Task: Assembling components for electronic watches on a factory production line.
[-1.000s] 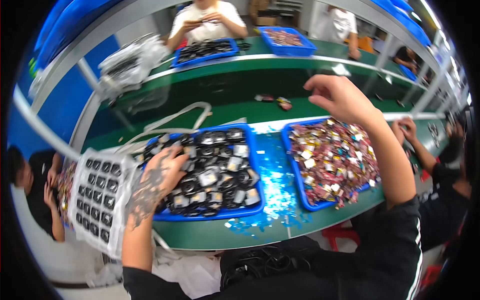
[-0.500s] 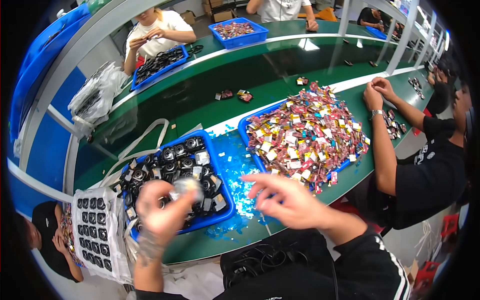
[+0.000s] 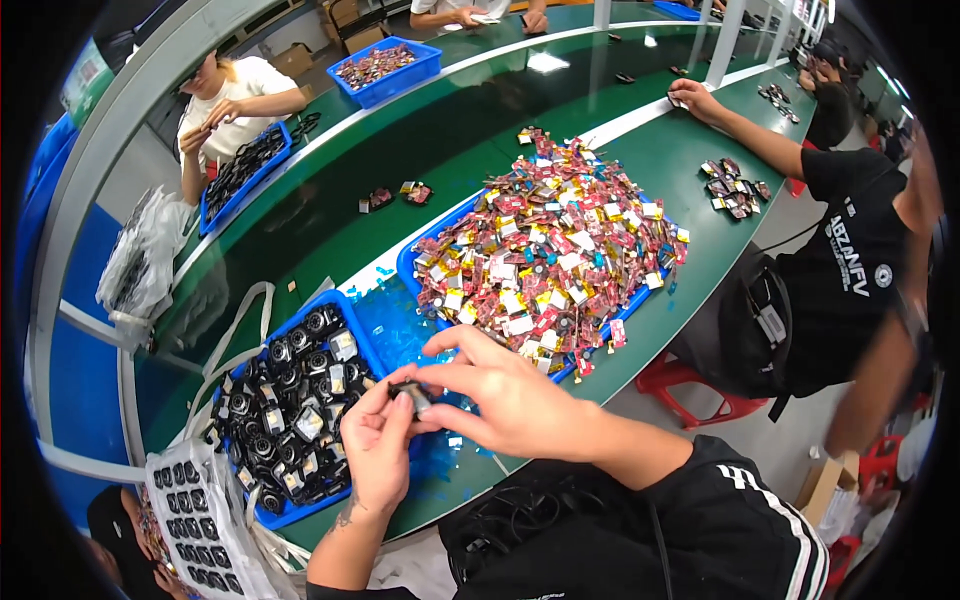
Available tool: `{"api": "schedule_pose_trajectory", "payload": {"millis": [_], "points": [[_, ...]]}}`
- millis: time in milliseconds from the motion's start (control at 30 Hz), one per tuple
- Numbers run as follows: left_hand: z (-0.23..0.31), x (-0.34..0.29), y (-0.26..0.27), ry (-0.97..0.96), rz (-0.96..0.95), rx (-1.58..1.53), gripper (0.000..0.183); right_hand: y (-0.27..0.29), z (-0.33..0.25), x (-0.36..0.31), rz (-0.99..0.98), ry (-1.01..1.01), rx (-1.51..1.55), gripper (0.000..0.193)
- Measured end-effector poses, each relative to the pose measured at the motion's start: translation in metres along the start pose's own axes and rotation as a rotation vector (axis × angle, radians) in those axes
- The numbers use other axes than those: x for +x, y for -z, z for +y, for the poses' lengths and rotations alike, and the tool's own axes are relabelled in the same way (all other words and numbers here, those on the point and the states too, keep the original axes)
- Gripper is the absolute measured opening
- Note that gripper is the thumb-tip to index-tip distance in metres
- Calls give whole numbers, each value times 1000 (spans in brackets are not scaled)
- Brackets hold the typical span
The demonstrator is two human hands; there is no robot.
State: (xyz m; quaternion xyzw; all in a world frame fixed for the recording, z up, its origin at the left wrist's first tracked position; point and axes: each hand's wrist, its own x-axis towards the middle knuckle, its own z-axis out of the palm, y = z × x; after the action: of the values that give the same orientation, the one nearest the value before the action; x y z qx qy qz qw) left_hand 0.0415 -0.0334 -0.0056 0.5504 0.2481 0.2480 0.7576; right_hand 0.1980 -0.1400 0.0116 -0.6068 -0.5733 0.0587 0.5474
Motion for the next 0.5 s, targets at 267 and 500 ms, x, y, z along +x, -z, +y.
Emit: {"api": "schedule_pose_trajectory", "payload": {"millis": [267, 500], "points": [[17, 4, 19, 11, 107, -146, 19, 104, 42, 45, 28, -33, -530, 14], [21, 2, 25, 21, 124, -158, 33, 89, 55, 66, -322, -134, -701, 17]]}}
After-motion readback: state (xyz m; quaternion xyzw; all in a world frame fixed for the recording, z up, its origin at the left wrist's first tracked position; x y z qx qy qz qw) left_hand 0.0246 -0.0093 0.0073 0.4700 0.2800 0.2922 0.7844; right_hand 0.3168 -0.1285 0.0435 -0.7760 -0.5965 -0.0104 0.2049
